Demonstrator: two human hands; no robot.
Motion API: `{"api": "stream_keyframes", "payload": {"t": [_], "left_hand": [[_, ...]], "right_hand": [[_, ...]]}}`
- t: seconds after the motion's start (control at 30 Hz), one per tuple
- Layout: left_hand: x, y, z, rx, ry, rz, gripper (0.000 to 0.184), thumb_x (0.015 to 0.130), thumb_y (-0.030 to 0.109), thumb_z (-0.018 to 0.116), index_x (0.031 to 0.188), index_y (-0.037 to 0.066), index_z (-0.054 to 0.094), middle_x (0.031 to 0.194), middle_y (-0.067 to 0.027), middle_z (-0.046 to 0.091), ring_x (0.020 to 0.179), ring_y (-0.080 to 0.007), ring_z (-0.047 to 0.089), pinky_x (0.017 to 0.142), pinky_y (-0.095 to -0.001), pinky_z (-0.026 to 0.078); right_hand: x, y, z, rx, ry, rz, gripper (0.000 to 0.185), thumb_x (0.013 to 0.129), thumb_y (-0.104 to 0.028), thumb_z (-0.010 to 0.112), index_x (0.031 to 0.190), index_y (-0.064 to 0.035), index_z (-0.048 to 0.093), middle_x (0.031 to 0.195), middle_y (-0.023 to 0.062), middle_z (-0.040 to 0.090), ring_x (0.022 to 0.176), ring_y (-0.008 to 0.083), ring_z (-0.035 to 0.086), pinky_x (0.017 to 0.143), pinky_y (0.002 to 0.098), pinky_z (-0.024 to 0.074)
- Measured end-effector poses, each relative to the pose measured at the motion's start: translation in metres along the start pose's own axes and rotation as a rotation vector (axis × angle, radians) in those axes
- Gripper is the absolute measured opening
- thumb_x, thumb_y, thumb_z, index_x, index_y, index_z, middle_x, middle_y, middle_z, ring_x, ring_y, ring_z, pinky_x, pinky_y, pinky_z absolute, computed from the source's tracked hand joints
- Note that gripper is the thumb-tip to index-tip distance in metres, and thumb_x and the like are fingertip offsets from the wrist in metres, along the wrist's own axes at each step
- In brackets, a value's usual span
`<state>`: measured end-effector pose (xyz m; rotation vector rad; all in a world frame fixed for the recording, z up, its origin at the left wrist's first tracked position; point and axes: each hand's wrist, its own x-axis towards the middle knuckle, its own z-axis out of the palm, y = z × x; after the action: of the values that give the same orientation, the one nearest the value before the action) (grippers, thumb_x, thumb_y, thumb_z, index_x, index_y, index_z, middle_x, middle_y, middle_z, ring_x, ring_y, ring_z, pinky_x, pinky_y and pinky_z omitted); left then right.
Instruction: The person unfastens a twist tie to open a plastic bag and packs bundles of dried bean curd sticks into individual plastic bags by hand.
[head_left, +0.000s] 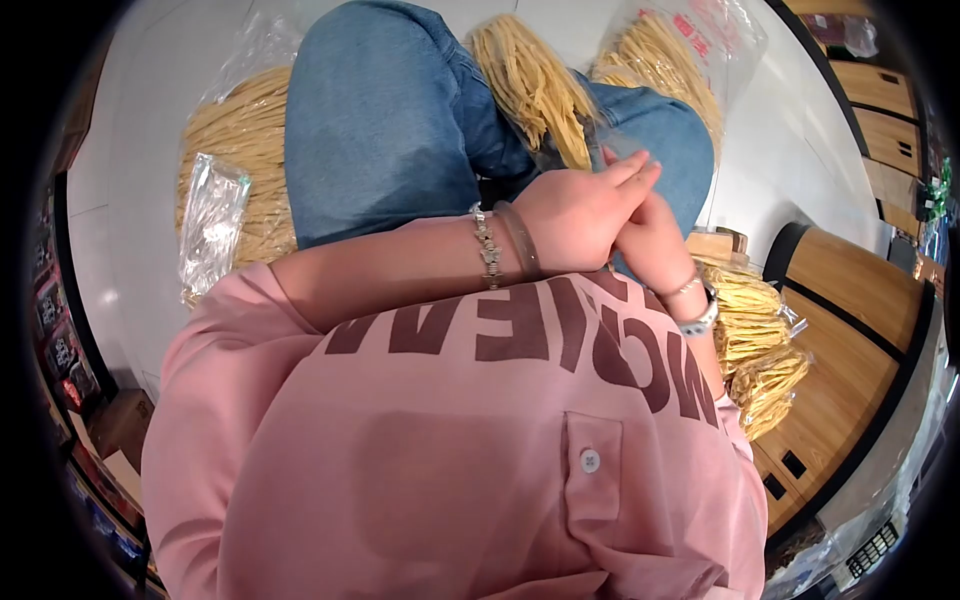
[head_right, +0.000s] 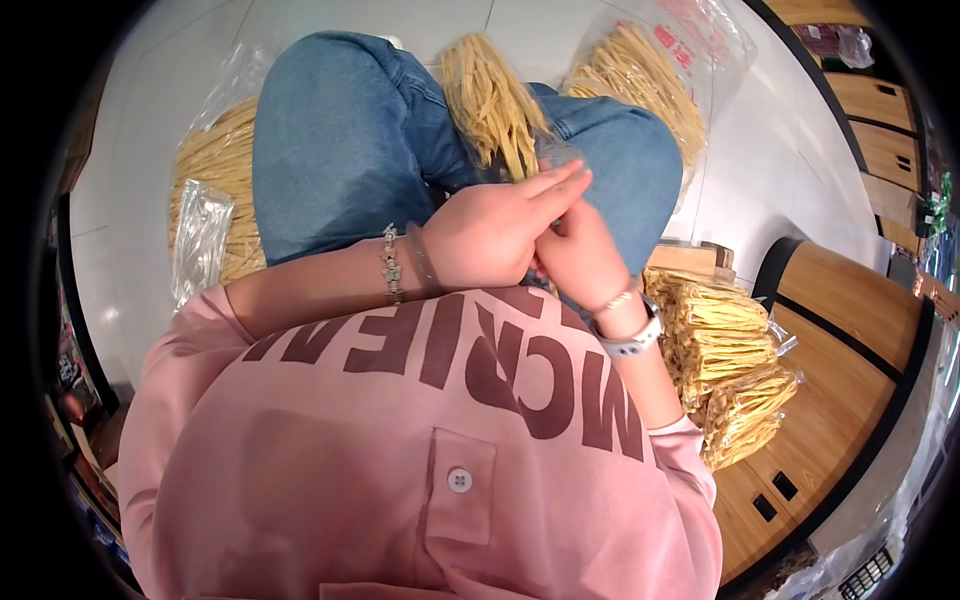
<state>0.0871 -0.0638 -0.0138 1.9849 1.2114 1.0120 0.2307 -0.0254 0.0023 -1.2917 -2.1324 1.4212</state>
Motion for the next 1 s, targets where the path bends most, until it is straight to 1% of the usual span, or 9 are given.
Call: {"api": "stream_keyframes", "payload": {"t": [0.07, 0.17, 0.27, 0.37, 0.47, 0.67, 0.77, 0.93, 1.0], "left_hand": [[0.000, 0.002, -0.002, -0.009, -0.013, -0.009, 0.059, 0.070, -0.001, 0.049, 0.128, 0.000, 0.038, 0.129, -0.0199, 0.041, 0.092, -0.0304, 0.059, 0.072, -0.0333, 0.051], [0.002, 0.004, -0.004, -0.021, -0.028, -0.022, 0.057, 0.071, -0.002, 0.049, 0.128, 0.000, 0.038, 0.129, -0.0205, 0.042, 0.092, -0.0308, 0.059, 0.072, -0.0334, 0.051], [0.002, 0.004, -0.003, -0.056, -0.005, -0.031, 0.055, 0.072, -0.002, 0.048, 0.127, 0.000, 0.040, 0.128, -0.0209, 0.043, 0.095, -0.0315, 0.058, 0.074, -0.0334, 0.050], [0.002, 0.003, -0.004, -0.092, 0.056, -0.024, 0.053, 0.073, -0.002, 0.048, 0.126, 0.000, 0.041, 0.126, -0.0212, 0.044, 0.098, -0.0317, 0.057, 0.078, -0.0333, 0.050], [0.003, 0.003, -0.006, -0.109, 0.089, -0.014, 0.052, 0.074, -0.002, 0.046, 0.126, -0.001, 0.041, 0.126, -0.0212, 0.044, 0.101, -0.0318, 0.056, 0.080, -0.0333, 0.049], [0.001, 0.007, -0.007, -0.055, 0.017, -0.029, 0.054, 0.074, -0.001, 0.047, 0.127, 0.000, 0.039, 0.127, -0.0208, 0.044, 0.097, -0.0305, 0.058, 0.075, -0.0337, 0.050], [0.001, 0.007, -0.004, 0.036, 0.000, 0.000, 0.057, 0.073, 0.002, 0.050, 0.128, 0.000, 0.037, 0.127, -0.0201, 0.043, 0.090, -0.0292, 0.060, 0.070, -0.0332, 0.051], [-0.001, 0.008, -0.001, 0.054, -0.040, 0.011, 0.061, 0.071, 0.008, 0.056, 0.129, 0.001, 0.036, 0.128, -0.0178, 0.043, 0.081, -0.0280, 0.062, 0.066, -0.0324, 0.051], [-0.002, 0.009, -0.002, 0.083, -0.033, 0.022, 0.063, 0.070, 0.010, 0.058, 0.129, 0.001, 0.036, 0.129, -0.0170, 0.043, 0.080, -0.0273, 0.062, 0.065, -0.0324, 0.051]], "right_hand": [[-0.009, -0.014, -0.005, 0.641, -0.048, 0.373, 0.047, 0.084, -0.004, 0.053, 0.127, 0.0026, 0.034, 0.102, 0.0107, 0.058, 0.092, 0.0164, 0.056, 0.076, 0.0281, 0.0454], [-0.017, -0.010, -0.003, 0.829, -0.030, 0.355, 0.038, 0.088, -0.006, 0.048, 0.124, 0.0004, 0.036, 0.104, 0.0067, 0.054, 0.093, 0.0126, 0.053, 0.082, 0.0249, 0.0427], [-0.022, -0.008, 0.014, 1.021, 0.146, 0.281, 0.034, 0.089, -0.007, 0.048, 0.121, -0.0001, 0.039, 0.108, 0.0079, 0.052, 0.098, 0.0128, 0.050, 0.087, 0.0253, 0.0392], [-0.025, -0.019, 0.024, 1.061, 0.252, 0.260, 0.033, 0.090, -0.007, 0.046, 0.121, -0.0002, 0.038, 0.110, 0.0082, 0.051, 0.103, 0.0135, 0.048, 0.091, 0.0264, 0.0365], [-0.026, -0.018, 0.027, 1.051, 0.249, 0.184, 0.031, 0.090, -0.006, 0.043, 0.121, 0.0005, 0.039, 0.114, 0.0096, 0.050, 0.108, 0.0142, 0.045, 0.094, 0.0269, 0.0334], [-0.019, -0.004, 0.025, 0.850, 0.157, 0.360, 0.035, 0.090, -0.005, 0.042, 0.124, 0.0010, 0.040, 0.112, 0.0093, 0.054, 0.099, 0.0140, 0.051, 0.087, 0.0253, 0.0400], [-0.008, -0.016, 0.027, 0.721, 0.227, 0.418, 0.038, 0.090, -0.005, 0.044, 0.126, 0.0005, 0.039, 0.107, 0.0085, 0.056, 0.094, 0.0135, 0.054, 0.081, 0.0242, 0.0435], [0.005, 0.037, 0.033, 0.539, 0.139, 0.081, 0.039, 0.089, -0.006, 0.046, 0.127, 0.0003, 0.038, 0.100, 0.0080, 0.057, 0.091, 0.0119, 0.054, 0.076, 0.0226, 0.0443], [0.014, 0.057, 0.040, 0.617, 0.153, 0.044, 0.041, 0.089, -0.007, 0.048, 0.127, 0.0001, 0.038, 0.095, 0.0073, 0.057, 0.087, 0.0107, 0.054, 0.072, 0.0214, 0.0440]]}}
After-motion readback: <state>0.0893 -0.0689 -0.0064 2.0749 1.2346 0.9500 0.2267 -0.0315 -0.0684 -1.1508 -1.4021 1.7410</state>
